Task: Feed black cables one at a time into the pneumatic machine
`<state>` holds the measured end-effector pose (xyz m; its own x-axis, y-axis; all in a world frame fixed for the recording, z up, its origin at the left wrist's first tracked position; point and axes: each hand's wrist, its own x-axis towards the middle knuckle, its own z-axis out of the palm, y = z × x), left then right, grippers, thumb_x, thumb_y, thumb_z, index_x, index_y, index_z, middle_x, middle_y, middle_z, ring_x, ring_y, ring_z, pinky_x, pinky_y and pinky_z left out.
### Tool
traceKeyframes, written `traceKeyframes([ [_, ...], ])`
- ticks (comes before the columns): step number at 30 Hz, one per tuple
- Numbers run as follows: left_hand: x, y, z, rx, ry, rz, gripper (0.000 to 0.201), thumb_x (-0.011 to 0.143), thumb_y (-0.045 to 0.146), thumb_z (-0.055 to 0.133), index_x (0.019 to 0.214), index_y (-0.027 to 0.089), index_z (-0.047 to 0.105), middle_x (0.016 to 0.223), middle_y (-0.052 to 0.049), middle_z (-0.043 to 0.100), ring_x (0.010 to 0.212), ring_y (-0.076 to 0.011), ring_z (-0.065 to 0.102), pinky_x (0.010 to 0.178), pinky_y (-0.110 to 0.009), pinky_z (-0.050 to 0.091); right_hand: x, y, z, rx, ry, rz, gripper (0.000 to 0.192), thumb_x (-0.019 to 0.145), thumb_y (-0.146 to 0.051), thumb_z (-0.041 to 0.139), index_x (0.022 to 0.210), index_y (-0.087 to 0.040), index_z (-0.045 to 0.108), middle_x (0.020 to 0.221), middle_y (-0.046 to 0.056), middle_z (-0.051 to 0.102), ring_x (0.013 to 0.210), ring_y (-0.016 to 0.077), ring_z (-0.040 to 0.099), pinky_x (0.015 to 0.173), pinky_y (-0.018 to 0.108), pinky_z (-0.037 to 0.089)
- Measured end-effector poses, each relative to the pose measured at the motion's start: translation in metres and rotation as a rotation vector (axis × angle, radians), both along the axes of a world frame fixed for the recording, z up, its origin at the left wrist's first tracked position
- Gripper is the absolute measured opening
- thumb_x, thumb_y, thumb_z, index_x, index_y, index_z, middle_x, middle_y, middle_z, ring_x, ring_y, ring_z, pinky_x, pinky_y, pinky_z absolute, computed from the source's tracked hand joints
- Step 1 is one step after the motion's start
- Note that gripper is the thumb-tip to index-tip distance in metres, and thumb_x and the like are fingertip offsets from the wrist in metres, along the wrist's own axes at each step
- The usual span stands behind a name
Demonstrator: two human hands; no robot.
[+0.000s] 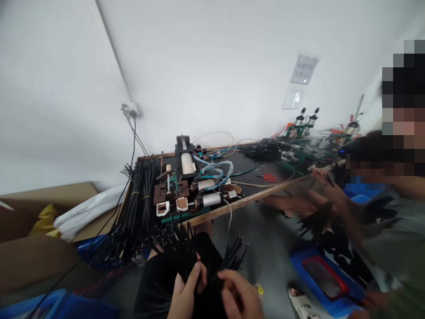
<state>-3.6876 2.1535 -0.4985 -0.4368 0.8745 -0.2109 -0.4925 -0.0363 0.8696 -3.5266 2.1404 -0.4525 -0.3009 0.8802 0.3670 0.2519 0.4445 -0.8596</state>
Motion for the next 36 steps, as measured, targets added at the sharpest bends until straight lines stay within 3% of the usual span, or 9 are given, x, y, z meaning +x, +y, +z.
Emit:
traceKeyframes([
  [2, -0.008, -0.007, 0.012, 0.005, 0.056, 0.071, 0.052, 0.066, 0.057, 0.097, 0.089, 0.015, 0.076, 0.076, -0.007, 0.076, 0.071, -0.0230, 0.071, 0.066, -0.030, 0.059, -0.039, 0.031, 0.010, -0.026, 0.034, 0.092, 0.022, 0.107, -0.033, 0.057, 0.117, -0.020, 0.072, 0.076, 0.000, 0.066, 0.063, 0.0158, 0.062, 0.060, 0.026, 0.052],
  [5, -0.023, -0.013, 0.039, 0.003, 0.118, 0.174, 0.042, 0.068, 0.047, 0.096, 0.087, 0.014, 0.078, 0.089, -0.011, 0.081, 0.091, -0.0324, 0.077, 0.082, -0.039, 0.063, -0.092, 0.060, 0.027, -0.024, 0.083, 0.171, 0.015, 0.098, -0.029, 0.062, 0.098, -0.019, 0.073, 0.073, 0.001, 0.062, 0.063, 0.0164, 0.057, 0.058, 0.027, 0.045],
  [10, -0.042, -0.013, 0.063, -0.051, 0.184, 0.309, 0.038, 0.073, 0.046, 0.092, 0.090, 0.013, 0.082, 0.091, -0.011, 0.082, 0.091, -0.0312, 0.078, 0.080, -0.035, 0.063, -0.133, 0.072, 0.030, -0.060, 0.179, 0.308, 0.011, 0.091, -0.024, 0.067, 0.082, -0.020, 0.069, 0.071, 0.000, 0.058, 0.062, 0.0149, 0.053, 0.056, 0.027, 0.041],
  [13, -0.047, -0.010, 0.059, -0.085, 0.182, 0.323, 0.037, 0.073, 0.044, 0.094, 0.086, 0.012, 0.081, 0.079, -0.007, 0.078, 0.075, -0.0250, 0.073, 0.069, -0.030, 0.060, -0.142, 0.078, 0.022, -0.129, 0.279, 0.330, 0.020, 0.094, -0.028, 0.069, 0.076, -0.020, 0.066, 0.068, -0.002, 0.054, 0.059, 0.0141, 0.052, 0.054, 0.026, 0.040],
  [17, -0.052, -0.004, 0.045, -0.035, 0.187, 0.284, 0.038, 0.083, 0.049, 0.087, 0.079, 0.012, 0.077, 0.062, -0.002, 0.066, 0.054, -0.0145, 0.057, 0.052, -0.024, 0.047, -0.149, 0.089, 0.012, -0.553, 0.432, 0.430, 0.034, 0.095, -0.048, 0.072, 0.077, -0.020, 0.065, 0.068, -0.003, 0.054, 0.042, 0.0102, 0.045, 0.035, 0.024, 0.030],
  [21, -0.058, 0.003, 0.041, 0.116, 0.160, 0.398, 0.034, 0.090, 0.049, 0.082, 0.087, 0.015, 0.076, 0.078, -0.004, 0.071, 0.071, -0.0173, 0.066, 0.069, -0.027, 0.056, -0.159, 0.105, 0.009, -0.745, 0.578, 0.435, 0.041, 0.086, -0.057, 0.081, 0.077, -0.019, 0.069, 0.056, -0.006, 0.047, 0.043, 0.0079, 0.036, 0.038, 0.021, 0.026],
  [23, -0.060, 0.006, 0.043, 0.128, 0.152, 0.486, 0.034, 0.091, 0.050, 0.081, 0.086, 0.017, 0.075, 0.085, -0.005, 0.073, 0.082, -0.0195, 0.068, 0.079, -0.028, 0.057, -0.163, 0.113, 0.010, -0.793, 0.618, 0.449, 0.042, 0.083, -0.055, 0.084, 0.075, -0.017, 0.068, 0.061, -0.004, 0.055, 0.042, 0.0039, 0.031, 0.041, 0.020, 0.021],
  [27, -0.061, 0.008, 0.049, 0.141, 0.178, 0.506, 0.041, 0.096, 0.051, 0.076, 0.073, 0.018, 0.066, 0.075, -0.002, 0.064, 0.076, -0.0171, 0.062, 0.078, -0.027, 0.054, -0.168, 0.124, 0.012, -0.940, 0.652, 0.612, 0.042, 0.084, -0.054, 0.084, 0.076, -0.017, 0.066, 0.066, 0.002, 0.071, 0.035, 0.0028, 0.036, 0.037, 0.019, 0.013],
  [36, -0.058, 0.011, 0.074, 0.195, 0.130, 0.512, 0.042, 0.090, 0.049, 0.083, 0.071, 0.018, 0.062, 0.064, 0.002, 0.054, 0.060, -0.0138, 0.054, 0.061, -0.025, 0.049, -0.160, 0.133, 0.010, -1.028, 0.769, 0.800, 0.034, 0.087, -0.045, 0.081, 0.087, -0.011, 0.082, 0.067, 0.004, 0.071, 0.040, 0.0078, 0.052, 0.037, 0.019, 0.044],
])
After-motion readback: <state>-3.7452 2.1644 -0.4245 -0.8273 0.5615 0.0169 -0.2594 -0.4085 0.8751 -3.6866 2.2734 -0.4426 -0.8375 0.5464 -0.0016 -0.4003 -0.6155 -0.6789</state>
